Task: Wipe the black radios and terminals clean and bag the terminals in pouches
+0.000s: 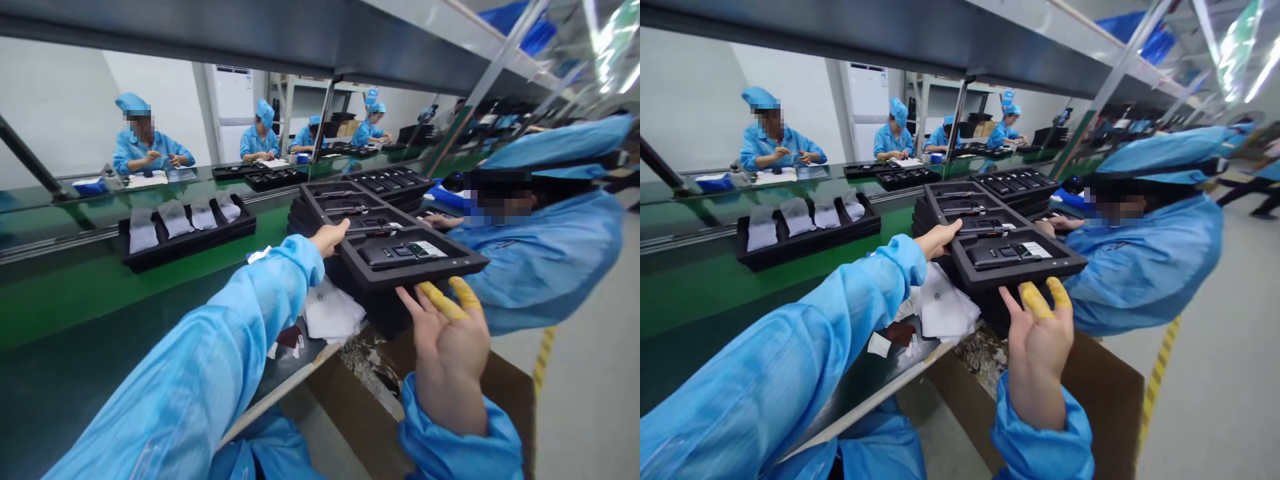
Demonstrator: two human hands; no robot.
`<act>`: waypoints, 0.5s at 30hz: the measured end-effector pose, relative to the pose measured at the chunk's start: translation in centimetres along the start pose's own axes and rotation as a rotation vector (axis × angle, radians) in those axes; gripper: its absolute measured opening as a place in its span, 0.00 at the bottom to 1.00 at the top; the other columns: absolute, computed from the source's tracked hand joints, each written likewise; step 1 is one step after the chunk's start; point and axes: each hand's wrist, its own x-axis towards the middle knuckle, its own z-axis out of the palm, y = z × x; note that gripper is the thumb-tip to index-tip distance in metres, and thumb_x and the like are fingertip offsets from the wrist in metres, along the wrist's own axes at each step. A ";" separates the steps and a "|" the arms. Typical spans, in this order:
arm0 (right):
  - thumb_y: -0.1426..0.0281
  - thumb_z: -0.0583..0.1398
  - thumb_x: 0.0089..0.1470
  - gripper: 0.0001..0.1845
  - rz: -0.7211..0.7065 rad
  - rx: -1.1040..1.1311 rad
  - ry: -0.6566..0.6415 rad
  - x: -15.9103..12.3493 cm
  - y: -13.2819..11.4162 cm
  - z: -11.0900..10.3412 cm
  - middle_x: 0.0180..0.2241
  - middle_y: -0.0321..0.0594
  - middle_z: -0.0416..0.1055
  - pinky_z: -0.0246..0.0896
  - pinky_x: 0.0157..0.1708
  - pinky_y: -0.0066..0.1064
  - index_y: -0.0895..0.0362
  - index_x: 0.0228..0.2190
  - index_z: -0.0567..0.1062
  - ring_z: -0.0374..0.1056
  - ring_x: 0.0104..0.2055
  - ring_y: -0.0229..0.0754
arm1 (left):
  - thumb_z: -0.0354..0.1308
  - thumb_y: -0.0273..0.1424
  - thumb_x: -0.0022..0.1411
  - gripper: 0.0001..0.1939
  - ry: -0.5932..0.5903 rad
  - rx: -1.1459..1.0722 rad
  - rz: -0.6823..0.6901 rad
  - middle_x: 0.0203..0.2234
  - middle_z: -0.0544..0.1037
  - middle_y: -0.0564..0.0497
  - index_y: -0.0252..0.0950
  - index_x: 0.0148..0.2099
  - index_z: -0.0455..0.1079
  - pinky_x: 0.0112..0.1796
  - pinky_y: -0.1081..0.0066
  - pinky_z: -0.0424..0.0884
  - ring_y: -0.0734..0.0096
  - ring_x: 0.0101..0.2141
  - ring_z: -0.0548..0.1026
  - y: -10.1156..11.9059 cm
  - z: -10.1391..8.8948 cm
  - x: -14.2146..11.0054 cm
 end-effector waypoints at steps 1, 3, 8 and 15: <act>0.72 0.66 0.30 0.25 0.010 0.017 0.002 -0.2 0.2 0.0 0.35 0.32 0.70 0.67 0.56 0.54 0.48 0.34 0.67 0.69 0.44 0.40 | 0.62 0.44 0.60 0.20 0.027 -0.022 -0.017 0.37 0.77 0.39 0.31 0.45 0.70 0.43 0.59 0.73 0.56 0.44 0.76 -0.1 0.1 0.2; 0.69 0.66 0.33 0.21 0.075 0.031 0.004 0.2 1.1 -0.5 0.37 0.34 0.70 0.65 0.57 0.55 0.48 0.32 0.67 0.70 0.45 0.41 | 0.60 0.41 0.63 0.18 0.091 -0.031 -0.064 0.39 0.77 0.41 0.31 0.46 0.69 0.42 0.61 0.74 0.61 0.42 0.77 0.0 0.0 0.2; 0.55 0.63 0.45 0.15 0.181 -0.072 0.031 2.5 3.7 -3.4 0.36 0.37 0.70 0.69 0.51 0.54 0.47 0.30 0.66 0.71 0.41 0.43 | 0.63 0.37 0.61 0.14 0.149 -0.068 -0.030 0.35 0.77 0.44 0.30 0.40 0.70 0.40 0.61 0.74 0.64 0.37 0.77 0.0 -0.3 -1.7; 0.60 0.66 0.43 0.11 -0.017 -0.132 -0.091 -1.2 2.0 -3.3 0.34 0.33 0.74 0.73 0.43 0.46 0.47 0.28 0.69 0.73 0.38 0.42 | 0.70 0.32 0.51 0.16 0.192 -0.155 0.198 0.42 0.78 0.39 0.33 0.37 0.67 0.47 0.63 0.71 0.58 0.45 0.76 -0.3 -0.9 -7.8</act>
